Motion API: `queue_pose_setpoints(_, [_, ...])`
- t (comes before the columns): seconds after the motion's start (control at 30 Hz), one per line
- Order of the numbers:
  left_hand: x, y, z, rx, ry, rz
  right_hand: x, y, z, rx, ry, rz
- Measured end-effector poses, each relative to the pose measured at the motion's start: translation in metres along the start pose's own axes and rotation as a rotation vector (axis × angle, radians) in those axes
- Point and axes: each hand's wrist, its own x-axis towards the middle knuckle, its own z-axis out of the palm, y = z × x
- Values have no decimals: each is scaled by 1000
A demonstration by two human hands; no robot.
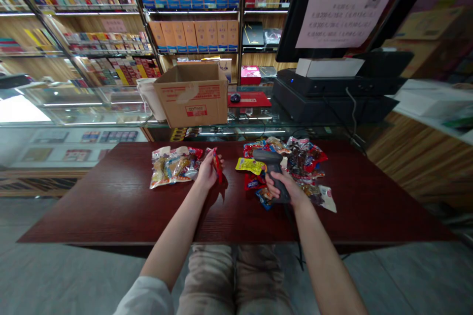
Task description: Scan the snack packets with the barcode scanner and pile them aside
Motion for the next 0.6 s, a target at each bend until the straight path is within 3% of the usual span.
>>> queue_pose_setpoints(0.2, [-11,9,-2,-119,-162,-181,-2,0,6,-14,-34,15])
queue_pose_setpoints(0.4, [-17,13,5,-25,-170,-151,-2,3,11,17,-84,9])
queue_pose_setpoints(0.6, [-16,9,8,-24,-205,-260,-1,6,13,20,-93,-8])
